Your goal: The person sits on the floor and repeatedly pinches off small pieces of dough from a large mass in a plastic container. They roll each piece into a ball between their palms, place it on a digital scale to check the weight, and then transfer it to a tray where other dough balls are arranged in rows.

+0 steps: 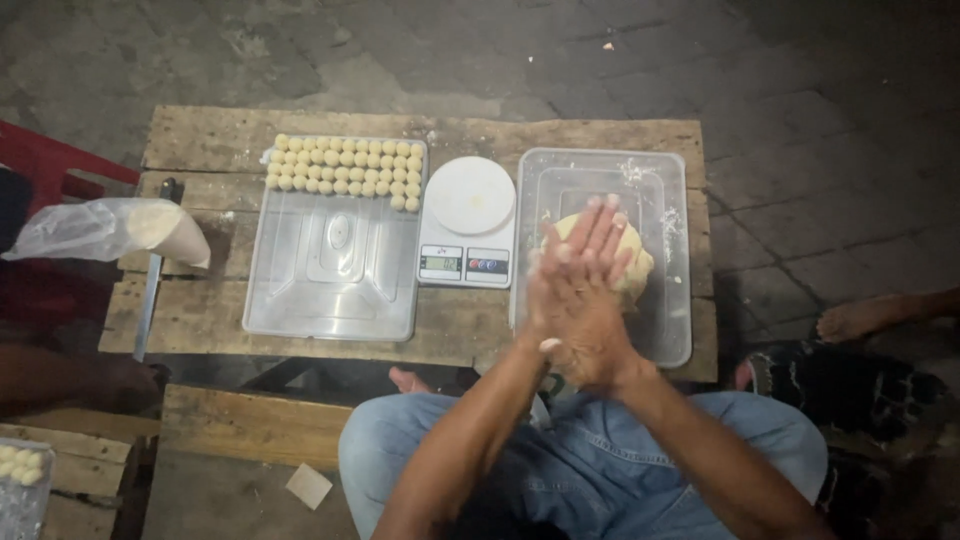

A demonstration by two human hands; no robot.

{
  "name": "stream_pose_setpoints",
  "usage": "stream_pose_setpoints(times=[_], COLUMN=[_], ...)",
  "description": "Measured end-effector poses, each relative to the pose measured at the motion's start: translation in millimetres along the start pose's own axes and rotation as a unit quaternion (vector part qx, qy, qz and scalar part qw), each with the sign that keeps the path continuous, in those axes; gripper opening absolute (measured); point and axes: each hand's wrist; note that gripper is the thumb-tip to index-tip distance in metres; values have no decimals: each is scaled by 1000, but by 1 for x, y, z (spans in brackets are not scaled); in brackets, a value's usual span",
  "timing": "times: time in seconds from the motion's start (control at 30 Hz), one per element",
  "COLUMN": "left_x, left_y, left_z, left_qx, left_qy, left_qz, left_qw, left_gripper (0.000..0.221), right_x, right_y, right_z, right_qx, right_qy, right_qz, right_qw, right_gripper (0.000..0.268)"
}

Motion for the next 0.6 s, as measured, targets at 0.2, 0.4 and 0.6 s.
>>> stream_pose_setpoints(times=[0.2, 0.4, 0.6], left_x=[-11, 72, 72], left_y=[25, 47, 40], left_z=[1, -51, -45], left_qx=[46, 58, 49], left_qy=[-23, -70, -67], left_qz=[-107, -156, -154], left_qw=[993, 983, 985], left_gripper=[42, 39, 43], right_x=[-17, -20, -22], right_y=[-29, -36, -40], right_z=[-29, 6, -15], right_qx=[37, 7, 5], right_qy=[-16, -49, 117], right_qz=[-44, -22, -11], right_qw=[998, 999, 993], right_gripper=[79, 78, 71])
Point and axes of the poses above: each hand's wrist, its own y-axis away from the middle knuckle, its own x-axis out of the palm, z = x × y, and after that the axes turned 15 degrees about -z, right-handed
